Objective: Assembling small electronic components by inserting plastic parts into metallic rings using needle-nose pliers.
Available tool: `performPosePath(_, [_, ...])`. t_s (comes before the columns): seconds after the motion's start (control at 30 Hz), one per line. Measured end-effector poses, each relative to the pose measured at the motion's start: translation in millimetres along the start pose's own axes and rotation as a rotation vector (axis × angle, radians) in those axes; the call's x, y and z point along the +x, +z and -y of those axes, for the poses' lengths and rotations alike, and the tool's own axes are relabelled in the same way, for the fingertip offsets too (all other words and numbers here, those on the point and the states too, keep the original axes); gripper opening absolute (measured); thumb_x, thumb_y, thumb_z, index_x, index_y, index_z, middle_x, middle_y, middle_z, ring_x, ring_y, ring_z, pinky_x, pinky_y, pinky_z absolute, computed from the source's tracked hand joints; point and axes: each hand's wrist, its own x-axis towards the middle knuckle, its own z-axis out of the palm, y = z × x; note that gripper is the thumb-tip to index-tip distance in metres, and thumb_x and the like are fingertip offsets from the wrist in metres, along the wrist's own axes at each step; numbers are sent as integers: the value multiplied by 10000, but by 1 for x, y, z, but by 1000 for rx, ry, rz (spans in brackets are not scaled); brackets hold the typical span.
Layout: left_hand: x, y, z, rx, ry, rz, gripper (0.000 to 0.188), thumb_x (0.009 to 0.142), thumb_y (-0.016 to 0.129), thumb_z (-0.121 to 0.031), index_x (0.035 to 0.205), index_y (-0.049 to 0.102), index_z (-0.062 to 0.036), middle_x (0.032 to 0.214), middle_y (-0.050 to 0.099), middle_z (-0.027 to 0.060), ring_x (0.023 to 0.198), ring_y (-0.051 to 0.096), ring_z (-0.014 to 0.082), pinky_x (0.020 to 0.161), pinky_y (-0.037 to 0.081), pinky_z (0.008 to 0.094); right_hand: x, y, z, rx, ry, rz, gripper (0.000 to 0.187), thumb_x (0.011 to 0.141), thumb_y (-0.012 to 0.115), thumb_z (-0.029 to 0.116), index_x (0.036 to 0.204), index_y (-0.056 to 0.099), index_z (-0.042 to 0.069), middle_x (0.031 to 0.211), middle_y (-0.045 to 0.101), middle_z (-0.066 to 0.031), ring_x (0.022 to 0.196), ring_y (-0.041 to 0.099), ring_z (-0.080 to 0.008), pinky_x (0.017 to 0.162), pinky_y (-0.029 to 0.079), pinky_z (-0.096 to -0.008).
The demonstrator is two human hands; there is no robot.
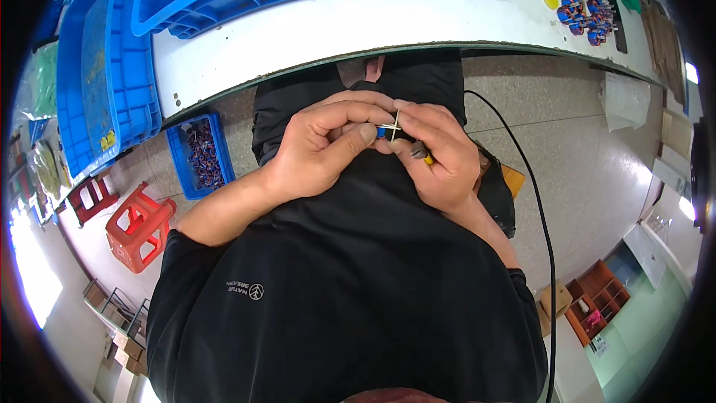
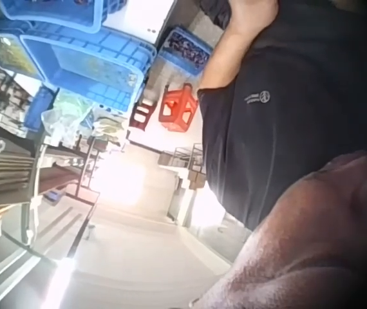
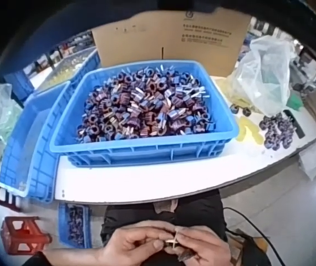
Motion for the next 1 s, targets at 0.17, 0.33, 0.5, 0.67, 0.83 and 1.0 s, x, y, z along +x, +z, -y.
performPosePath(0.17, [5,-8,-1,-47,-21,20,224,977,676,79,1197,698,45,1342,653,168,899,748,212,823,636,258,-1,-1,-4,119,51,-24,378,837,813,-28,1206,731,-35,1286,714,-193,1057,692,-315,900,571,-377])
performPosePath(0.33, [12,-25,10,-433,-188,206,337,951,709,79,1282,657,40,1302,675,188,964,757,253,861,657,314,3,-6,-7,267,77,21,371,856,803,-19,1221,735,-35,1280,714,-184,1097,685,-307,909,569,-366])
performPosePath(0.5, [16,-11,6,-618,-265,87,441,913,731,109,1332,608,46,1276,690,202,976,767,278,857,662,333,3,-7,-2,361,217,-7,367,868,802,-7,1229,740,-34,1230,720,-169,1077,678,-278,867,562,-347])
performPosePath(0.67, [15,-10,-5,-569,-393,100,489,890,742,130,1344,582,45,1275,691,198,971,769,268,867,655,322,6,-7,6,145,189,-35,345,871,790,-8,1212,746,-34,1179,719,-151,991,677,-240,812,544,-319])
performPosePath(0.83, [7,-3,-2,-267,-124,14,504,875,763,128,1336,587,28,1228,686,171,992,759,251,903,638,306,16,-16,18,-86,260,-6,337,874,757,-19,1210,741,-35,1114,723,-144,895,668,-225,753,523,-307])
performPosePath(1.0, [7,2,0,-25,48,-113,483,848,796,116,1291,634,10,1179,668,128,953,724,195,857,605,254,26,-34,33,-180,451,180,314,906,707,22,1214,733,-32,1071,731,-148,858,676,-250,750,519,-324])
